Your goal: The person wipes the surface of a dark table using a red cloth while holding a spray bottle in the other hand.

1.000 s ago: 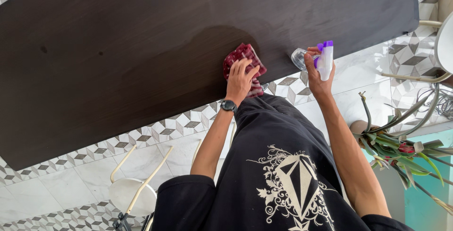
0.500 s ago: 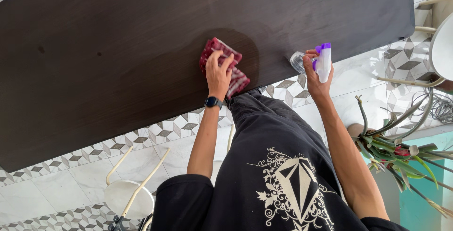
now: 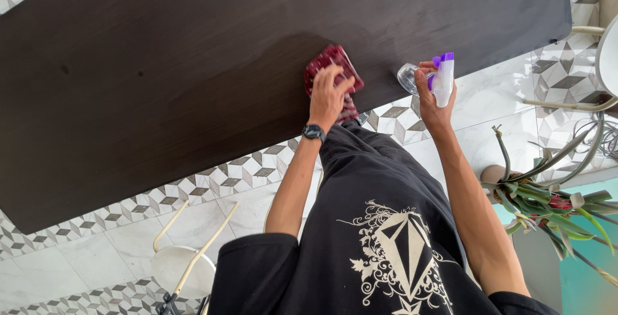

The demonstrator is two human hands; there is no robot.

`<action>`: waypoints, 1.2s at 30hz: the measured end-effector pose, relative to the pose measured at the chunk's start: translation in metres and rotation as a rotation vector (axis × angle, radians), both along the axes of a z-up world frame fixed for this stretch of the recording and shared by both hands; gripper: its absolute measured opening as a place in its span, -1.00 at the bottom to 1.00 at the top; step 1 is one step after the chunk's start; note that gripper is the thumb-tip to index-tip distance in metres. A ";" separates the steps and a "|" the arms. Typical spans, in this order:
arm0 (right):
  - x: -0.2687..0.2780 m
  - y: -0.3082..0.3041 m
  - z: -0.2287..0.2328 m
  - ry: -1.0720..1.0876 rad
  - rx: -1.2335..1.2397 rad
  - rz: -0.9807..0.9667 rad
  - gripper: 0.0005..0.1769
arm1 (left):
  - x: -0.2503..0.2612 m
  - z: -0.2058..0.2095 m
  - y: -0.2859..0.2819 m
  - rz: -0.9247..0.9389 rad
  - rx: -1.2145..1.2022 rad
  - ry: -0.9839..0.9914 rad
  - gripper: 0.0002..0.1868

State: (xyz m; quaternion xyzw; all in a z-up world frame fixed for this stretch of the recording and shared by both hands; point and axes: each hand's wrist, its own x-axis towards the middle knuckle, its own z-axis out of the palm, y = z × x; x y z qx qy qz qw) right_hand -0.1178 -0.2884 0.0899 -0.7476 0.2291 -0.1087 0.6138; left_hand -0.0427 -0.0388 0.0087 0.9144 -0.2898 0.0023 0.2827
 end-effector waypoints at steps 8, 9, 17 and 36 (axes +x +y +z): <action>-0.001 0.000 0.002 0.000 0.031 0.009 -0.59 | -0.060 0.006 0.033 -0.091 0.034 0.122 -0.52; -0.001 0.000 0.002 0.010 0.027 0.010 -0.60 | -0.058 0.006 0.036 -0.084 0.043 0.100 -0.52; -0.001 0.001 0.006 0.020 0.009 0.014 -0.61 | -0.007 0.001 0.039 0.233 0.033 0.081 -0.50; -0.005 0.000 -0.001 0.009 0.006 0.014 -0.58 | -0.021 -0.001 -0.032 0.023 0.090 0.095 -0.55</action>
